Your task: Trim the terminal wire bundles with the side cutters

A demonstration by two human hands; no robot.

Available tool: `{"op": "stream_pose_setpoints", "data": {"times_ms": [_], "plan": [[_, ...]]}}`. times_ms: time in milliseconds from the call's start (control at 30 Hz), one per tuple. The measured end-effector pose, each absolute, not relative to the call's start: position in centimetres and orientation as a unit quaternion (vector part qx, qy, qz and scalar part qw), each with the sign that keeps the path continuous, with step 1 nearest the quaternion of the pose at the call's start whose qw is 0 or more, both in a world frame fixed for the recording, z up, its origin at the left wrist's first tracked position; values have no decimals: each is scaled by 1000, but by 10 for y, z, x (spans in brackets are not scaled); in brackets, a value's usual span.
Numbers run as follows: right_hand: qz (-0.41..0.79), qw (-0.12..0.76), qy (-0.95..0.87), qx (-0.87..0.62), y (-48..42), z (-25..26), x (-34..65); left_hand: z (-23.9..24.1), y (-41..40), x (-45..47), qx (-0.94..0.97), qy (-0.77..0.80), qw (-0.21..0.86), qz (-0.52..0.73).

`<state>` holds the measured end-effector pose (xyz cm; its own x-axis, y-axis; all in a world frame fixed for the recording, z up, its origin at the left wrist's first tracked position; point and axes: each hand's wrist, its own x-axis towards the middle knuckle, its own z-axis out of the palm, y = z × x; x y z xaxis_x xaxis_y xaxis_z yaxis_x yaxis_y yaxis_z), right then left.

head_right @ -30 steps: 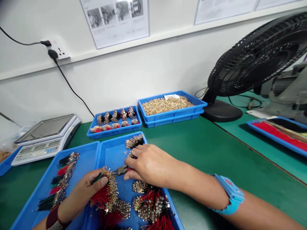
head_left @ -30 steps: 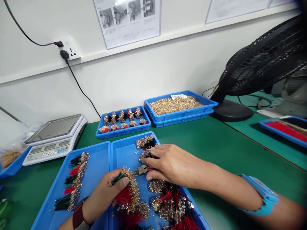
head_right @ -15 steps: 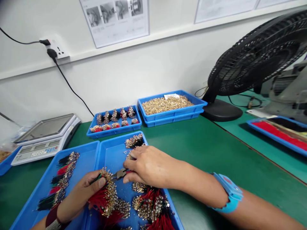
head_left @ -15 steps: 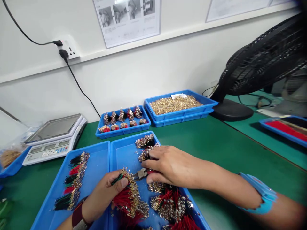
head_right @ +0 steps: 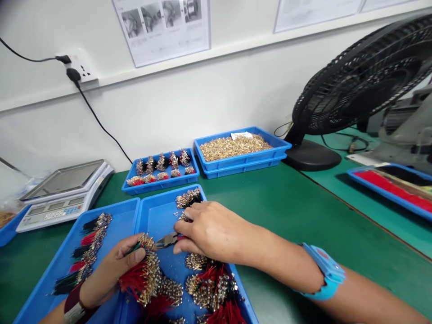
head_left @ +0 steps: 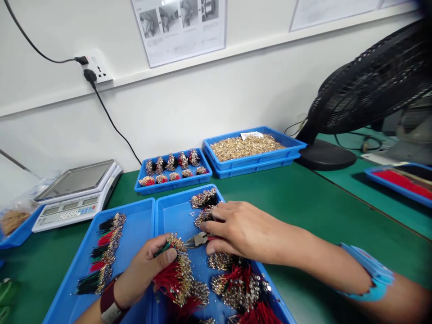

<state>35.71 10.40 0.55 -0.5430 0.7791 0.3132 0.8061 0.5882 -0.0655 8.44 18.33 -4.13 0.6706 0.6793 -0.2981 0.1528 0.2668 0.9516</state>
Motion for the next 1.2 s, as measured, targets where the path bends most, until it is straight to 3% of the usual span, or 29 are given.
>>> {"op": "stream_pose_setpoints", "data": {"times_ms": [233, 800, 1200], "plan": [[-25, 133, -889, -438, 105, 4, 357, -27, 179, 88, 572, 319, 741, 147], [1, 136, -892, -432, 102, 9, 358, -34, 184, 89, 645, 353, 668, 116], [-87, 144, -874, -456, 105, -4, 352, -29, 182, 88, 637, 368, 671, 91]]}}
